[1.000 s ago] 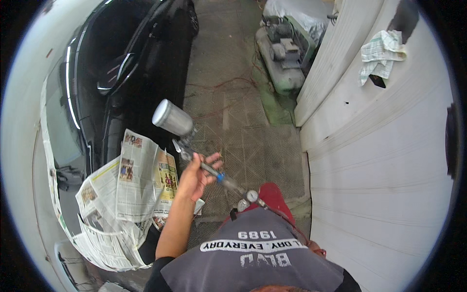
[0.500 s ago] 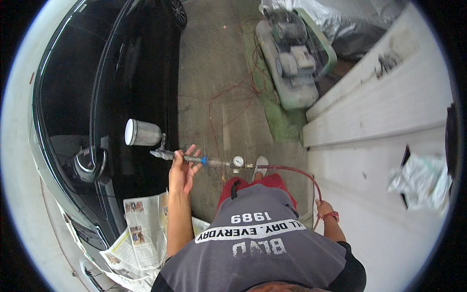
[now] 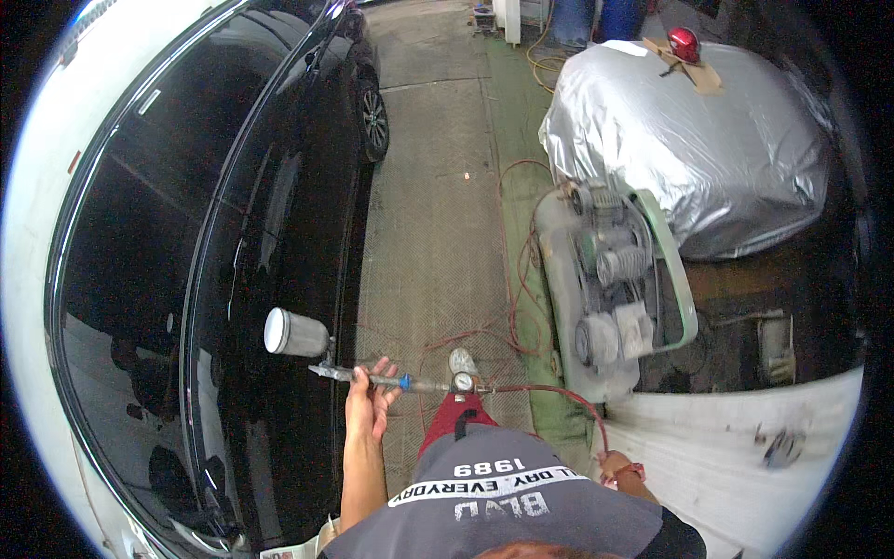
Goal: The person sits on the floor and uses a spray gun to apply black paint to a car side mirror. They move around the mirror to cover different angles and occasionally touch the surface. The person stands up briefly to walk around the vehicle before returning to the mirror to continue spraying.
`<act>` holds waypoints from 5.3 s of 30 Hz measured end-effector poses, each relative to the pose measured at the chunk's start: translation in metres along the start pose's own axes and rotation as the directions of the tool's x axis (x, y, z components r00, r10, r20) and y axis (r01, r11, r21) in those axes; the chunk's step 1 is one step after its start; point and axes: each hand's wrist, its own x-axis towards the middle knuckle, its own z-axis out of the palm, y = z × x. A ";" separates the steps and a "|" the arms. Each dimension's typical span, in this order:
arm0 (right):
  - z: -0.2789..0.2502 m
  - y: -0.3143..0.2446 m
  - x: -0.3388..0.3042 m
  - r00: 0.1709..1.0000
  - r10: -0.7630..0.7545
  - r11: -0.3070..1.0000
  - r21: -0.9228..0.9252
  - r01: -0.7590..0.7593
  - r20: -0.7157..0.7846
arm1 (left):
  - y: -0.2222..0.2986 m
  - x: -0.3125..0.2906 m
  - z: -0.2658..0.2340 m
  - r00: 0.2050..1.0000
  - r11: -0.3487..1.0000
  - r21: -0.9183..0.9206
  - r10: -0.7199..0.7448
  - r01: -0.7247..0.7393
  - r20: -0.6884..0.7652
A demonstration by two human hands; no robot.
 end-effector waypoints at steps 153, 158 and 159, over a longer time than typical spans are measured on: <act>-2.641 -3.781 2.586 0.764 -0.527 0.549 -0.537 0.640 0.372 | 1.572 3.934 1.189 0.571 0.652 -0.418 0.028 -0.632 -0.820; -2.635 -3.998 2.595 0.667 -0.667 0.377 -0.620 0.687 0.333 | 1.652 4.022 1.131 0.609 0.637 -0.462 0.015 -0.617 -0.793; -2.638 -4.046 2.594 0.640 -0.695 0.336 -0.639 0.692 0.327 | 1.663 4.044 1.120 0.627 0.612 -0.474 0.046 -0.633 -0.778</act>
